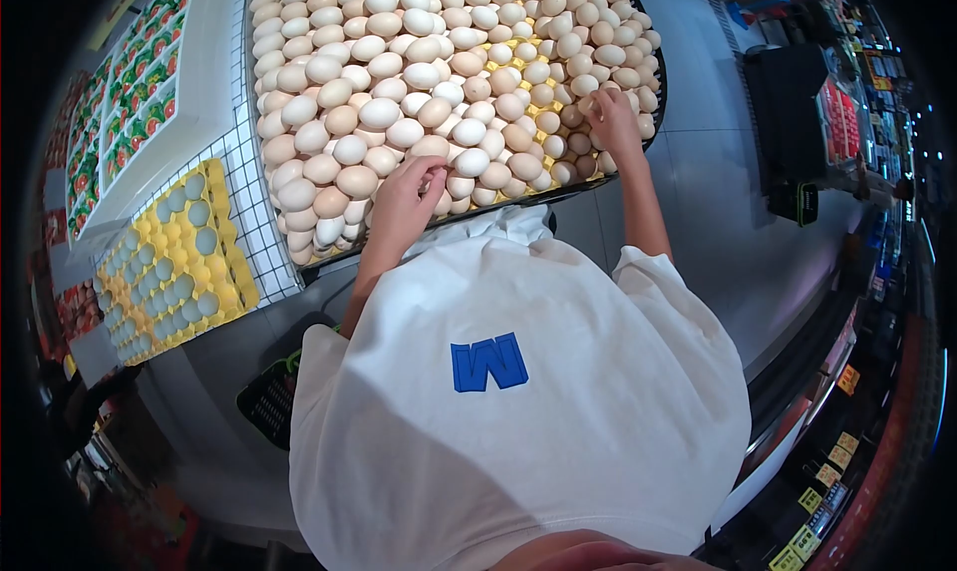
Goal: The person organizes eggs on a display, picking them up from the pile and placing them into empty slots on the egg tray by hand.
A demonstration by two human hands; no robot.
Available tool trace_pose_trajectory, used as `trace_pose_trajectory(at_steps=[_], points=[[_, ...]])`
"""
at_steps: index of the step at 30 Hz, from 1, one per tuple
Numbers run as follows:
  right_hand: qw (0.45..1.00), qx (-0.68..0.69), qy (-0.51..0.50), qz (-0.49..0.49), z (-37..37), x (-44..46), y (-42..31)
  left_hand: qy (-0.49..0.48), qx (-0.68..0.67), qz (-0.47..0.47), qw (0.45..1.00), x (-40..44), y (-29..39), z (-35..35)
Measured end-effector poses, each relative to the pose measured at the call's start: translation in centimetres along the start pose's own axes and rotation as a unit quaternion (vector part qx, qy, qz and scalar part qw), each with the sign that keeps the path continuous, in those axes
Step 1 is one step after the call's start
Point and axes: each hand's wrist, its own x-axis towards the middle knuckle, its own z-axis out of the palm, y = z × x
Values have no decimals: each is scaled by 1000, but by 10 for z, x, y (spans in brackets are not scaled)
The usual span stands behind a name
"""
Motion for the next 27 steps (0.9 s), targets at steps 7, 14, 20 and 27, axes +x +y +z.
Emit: trace_pose_trajectory(at_steps=[7,14,20,27], points=[[985,139,-43,-89,-1,12,-86,0,0,2,1000,-1,-4,2],[940,221,-169,-199,31,25,-137,10,0,-1,1000,-5,-9,2],[930,235,-181,-218,32,29,-131,9,-9,0,1000,-5,-11,3],[901,393,-186,-10,-20,3,-92,0,-8,-10,1000,-4,-11,4]])
